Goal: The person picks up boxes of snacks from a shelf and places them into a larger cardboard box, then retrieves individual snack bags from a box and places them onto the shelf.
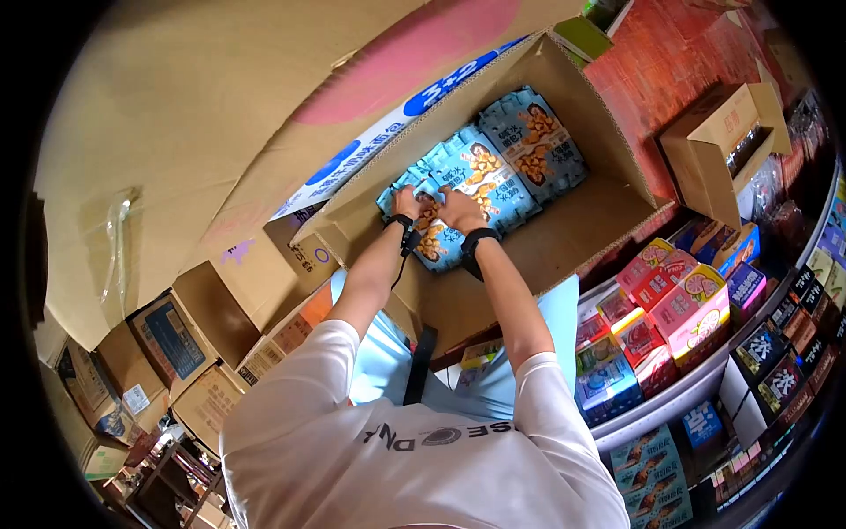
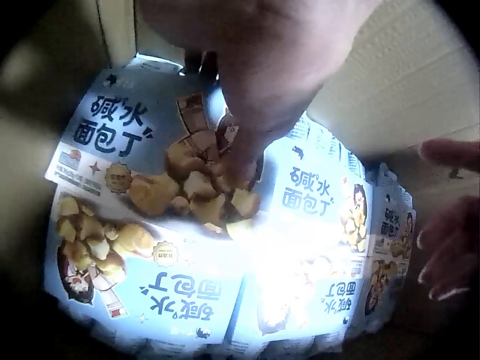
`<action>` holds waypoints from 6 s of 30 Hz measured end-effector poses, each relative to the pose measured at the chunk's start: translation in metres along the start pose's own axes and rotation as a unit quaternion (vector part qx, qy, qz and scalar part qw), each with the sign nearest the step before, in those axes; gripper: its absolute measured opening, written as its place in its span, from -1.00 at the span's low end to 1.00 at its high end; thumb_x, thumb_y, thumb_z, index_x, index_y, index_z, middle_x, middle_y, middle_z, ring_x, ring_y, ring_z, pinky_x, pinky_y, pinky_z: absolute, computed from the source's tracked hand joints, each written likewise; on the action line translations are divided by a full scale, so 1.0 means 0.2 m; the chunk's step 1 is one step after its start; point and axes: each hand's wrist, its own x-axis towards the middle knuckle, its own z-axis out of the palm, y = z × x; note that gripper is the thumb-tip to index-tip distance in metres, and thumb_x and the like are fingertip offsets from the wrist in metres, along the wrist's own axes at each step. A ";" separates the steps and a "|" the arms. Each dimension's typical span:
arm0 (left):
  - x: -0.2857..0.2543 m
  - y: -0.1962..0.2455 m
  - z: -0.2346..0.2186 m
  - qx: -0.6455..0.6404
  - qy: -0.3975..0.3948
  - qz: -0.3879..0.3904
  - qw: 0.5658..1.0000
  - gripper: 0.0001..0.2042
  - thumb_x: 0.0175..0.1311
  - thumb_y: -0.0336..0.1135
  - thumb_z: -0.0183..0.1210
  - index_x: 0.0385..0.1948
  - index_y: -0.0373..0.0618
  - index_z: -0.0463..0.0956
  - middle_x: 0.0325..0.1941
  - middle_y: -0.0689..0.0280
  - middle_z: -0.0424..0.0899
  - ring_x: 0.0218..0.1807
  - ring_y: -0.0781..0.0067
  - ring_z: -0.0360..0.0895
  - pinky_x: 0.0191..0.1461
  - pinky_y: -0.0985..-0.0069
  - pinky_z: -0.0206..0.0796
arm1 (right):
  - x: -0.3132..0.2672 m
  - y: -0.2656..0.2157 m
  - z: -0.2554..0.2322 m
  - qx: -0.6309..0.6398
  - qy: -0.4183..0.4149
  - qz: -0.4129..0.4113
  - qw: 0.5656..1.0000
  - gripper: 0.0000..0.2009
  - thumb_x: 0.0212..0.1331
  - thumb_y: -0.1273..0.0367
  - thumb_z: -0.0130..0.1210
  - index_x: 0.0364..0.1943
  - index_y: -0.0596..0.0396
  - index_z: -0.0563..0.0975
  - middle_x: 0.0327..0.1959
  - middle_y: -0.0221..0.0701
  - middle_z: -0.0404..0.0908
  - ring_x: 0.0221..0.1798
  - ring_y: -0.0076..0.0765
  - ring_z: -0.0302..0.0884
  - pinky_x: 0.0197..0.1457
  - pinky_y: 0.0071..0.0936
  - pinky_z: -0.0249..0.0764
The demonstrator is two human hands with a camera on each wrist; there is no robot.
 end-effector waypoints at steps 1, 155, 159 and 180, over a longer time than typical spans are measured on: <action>-0.06 0.04 -0.01 0.052 0.106 -0.025 0.993 -0.49 0.06 -0.14 0.47 0.00 -0.24 0.60 0.15 -0.01 0.66 0.26 -0.09 0.51 0.29 0.16 0.42 | 0.00 -0.05 -0.01 0.001 -0.001 0.009 1.000 -0.48 0.29 0.24 0.02 0.35 0.00 0.41 -0.01 0.14 0.68 0.11 0.30 0.61 0.27 0.02 0.48; -0.06 -0.44 0.45 -0.215 0.143 -0.257 0.931 -0.43 0.05 -0.06 0.40 0.02 -0.21 0.43 0.19 0.12 0.48 0.29 0.06 0.34 0.28 -0.05 0.22 | 0.43 0.06 0.51 -0.015 0.147 0.110 0.983 -0.26 -0.16 0.11 0.30 0.18 0.24 0.51 0.12 -0.20 0.46 0.29 -0.10 0.33 0.33 0.01 0.20; -0.10 -0.04 0.17 -0.034 0.139 -0.052 0.988 -0.35 -0.02 -0.15 0.49 0.09 -0.19 0.37 0.15 0.01 0.44 0.26 -0.11 0.28 0.34 -0.05 0.09 | 0.43 0.05 0.54 -0.062 0.173 0.101 0.978 -0.38 0.01 0.21 0.23 0.20 0.22 0.47 0.14 -0.23 0.45 0.27 -0.15 0.33 0.32 -0.11 0.21; 0.03 -0.17 -0.01 -0.036 0.075 0.112 0.990 -0.60 0.47 -0.33 -0.02 0.26 -0.35 0.36 0.28 -0.19 0.47 0.30 -0.32 0.40 0.37 0.06 0.27 | 0.52 0.01 0.72 -0.327 0.206 -0.163 0.908 -0.73 0.28 0.32 0.03 0.00 -0.05 0.65 0.03 -0.56 0.56 0.28 -0.35 0.30 0.32 -0.36 0.18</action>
